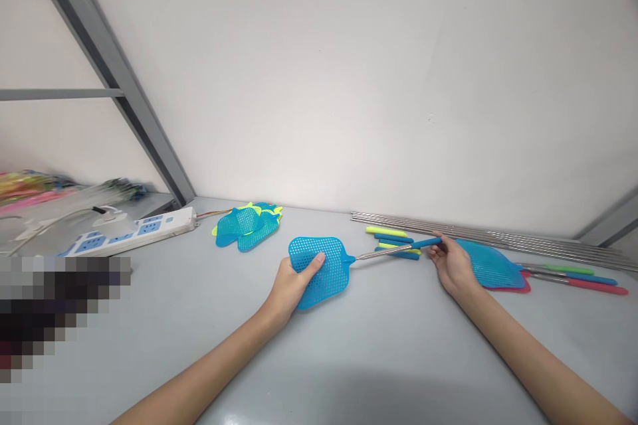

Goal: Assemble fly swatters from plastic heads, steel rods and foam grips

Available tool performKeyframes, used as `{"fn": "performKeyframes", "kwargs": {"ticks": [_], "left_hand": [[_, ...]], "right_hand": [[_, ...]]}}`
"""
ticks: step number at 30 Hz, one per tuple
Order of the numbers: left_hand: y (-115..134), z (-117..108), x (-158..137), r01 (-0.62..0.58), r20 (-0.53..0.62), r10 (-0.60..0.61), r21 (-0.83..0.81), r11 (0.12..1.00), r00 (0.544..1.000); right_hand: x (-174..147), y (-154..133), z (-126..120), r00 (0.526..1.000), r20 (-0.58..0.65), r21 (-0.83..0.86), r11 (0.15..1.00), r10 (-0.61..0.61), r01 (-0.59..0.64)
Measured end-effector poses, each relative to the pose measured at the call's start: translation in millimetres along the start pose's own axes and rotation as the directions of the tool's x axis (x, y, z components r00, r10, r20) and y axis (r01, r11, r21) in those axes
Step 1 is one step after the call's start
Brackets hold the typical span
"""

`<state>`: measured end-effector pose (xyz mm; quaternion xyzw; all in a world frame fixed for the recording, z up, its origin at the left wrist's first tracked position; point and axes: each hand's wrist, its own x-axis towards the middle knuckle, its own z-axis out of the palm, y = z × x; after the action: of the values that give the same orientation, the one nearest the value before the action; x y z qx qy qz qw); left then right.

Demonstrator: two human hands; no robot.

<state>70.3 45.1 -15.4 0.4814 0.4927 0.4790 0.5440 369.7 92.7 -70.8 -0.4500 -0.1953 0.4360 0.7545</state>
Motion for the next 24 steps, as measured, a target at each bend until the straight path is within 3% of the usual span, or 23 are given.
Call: {"fn": "performKeyframes", "kwargs": {"ticks": [24], "left_hand": [[-8.4,-1.2,4.8,0.011,0.016,-0.012,0.019,1.0,1.0]], "right_hand": [[-4.0,0.5,1.8,0.999,0.016,-0.04,0.998,-0.041,0.042]]}}
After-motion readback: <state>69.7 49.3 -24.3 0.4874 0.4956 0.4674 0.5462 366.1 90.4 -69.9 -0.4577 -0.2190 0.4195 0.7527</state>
